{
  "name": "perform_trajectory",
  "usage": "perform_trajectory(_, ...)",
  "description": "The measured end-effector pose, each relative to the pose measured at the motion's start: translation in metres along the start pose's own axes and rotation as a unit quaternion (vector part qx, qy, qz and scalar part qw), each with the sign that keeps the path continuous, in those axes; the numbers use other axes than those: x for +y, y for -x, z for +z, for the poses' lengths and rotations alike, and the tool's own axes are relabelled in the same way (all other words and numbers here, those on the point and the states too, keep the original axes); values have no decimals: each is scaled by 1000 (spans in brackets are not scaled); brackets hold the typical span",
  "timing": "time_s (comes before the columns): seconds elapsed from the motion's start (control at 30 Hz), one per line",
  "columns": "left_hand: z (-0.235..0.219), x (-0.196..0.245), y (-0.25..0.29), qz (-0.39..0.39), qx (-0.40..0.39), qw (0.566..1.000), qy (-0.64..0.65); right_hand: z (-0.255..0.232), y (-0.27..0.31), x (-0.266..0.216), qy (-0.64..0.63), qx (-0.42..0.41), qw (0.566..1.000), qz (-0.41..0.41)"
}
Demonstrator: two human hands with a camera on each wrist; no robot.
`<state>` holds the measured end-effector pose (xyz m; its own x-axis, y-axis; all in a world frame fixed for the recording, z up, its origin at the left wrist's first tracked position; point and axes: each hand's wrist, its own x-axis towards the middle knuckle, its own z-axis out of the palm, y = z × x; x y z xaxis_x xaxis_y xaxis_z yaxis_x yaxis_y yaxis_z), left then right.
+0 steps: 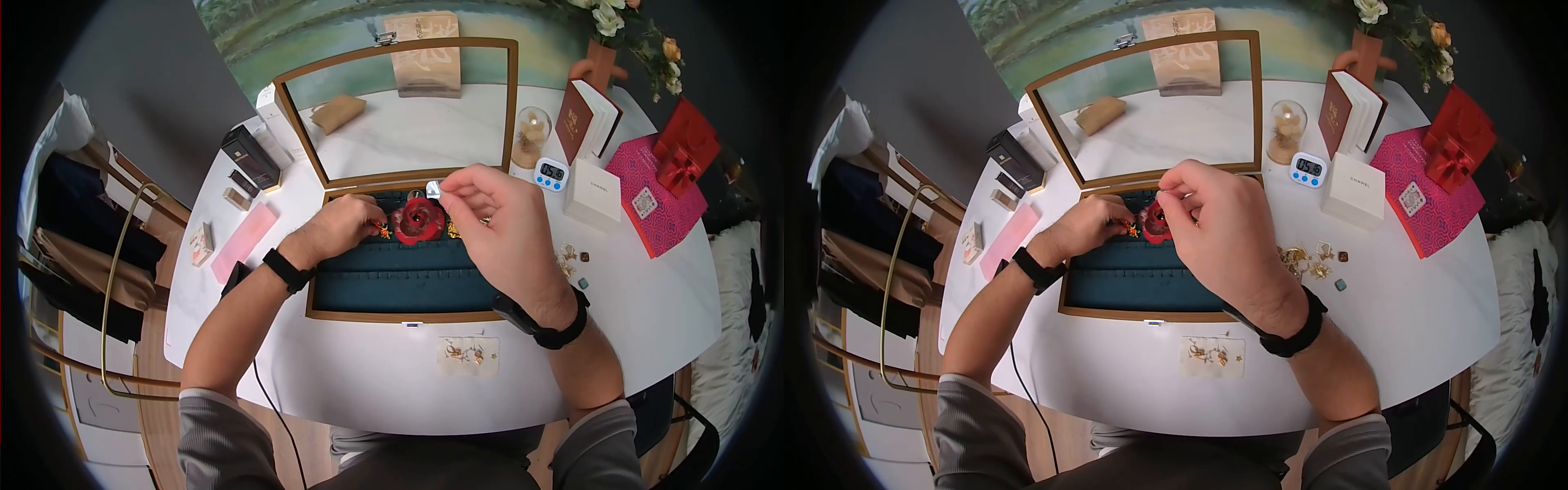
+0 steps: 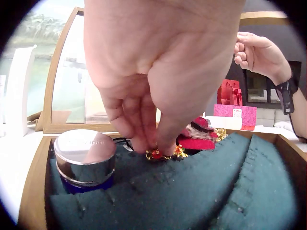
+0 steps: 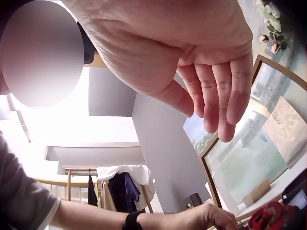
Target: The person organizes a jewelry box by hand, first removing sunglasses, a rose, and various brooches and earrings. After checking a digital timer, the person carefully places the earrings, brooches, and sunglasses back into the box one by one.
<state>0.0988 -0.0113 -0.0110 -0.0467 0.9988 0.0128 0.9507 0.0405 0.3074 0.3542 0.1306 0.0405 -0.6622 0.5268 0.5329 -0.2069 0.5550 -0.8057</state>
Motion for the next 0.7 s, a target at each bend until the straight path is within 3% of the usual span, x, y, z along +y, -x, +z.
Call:
perform_trajectory(0.43, 4, -5, -4, 26, -4, 1000, 0, 0, 0, -1, 0, 0, 1000, -2)
perform_trajectory(0.6, -5, 0, -1, -24, -4, 999, 32, 1, 0, -1, 1, 3, 1000, -7)
perform_trajectory(0.7, -4, -8, 0, -9, 2, 999, 42, 1, 0, 0, -2, 2, 1000, -2)
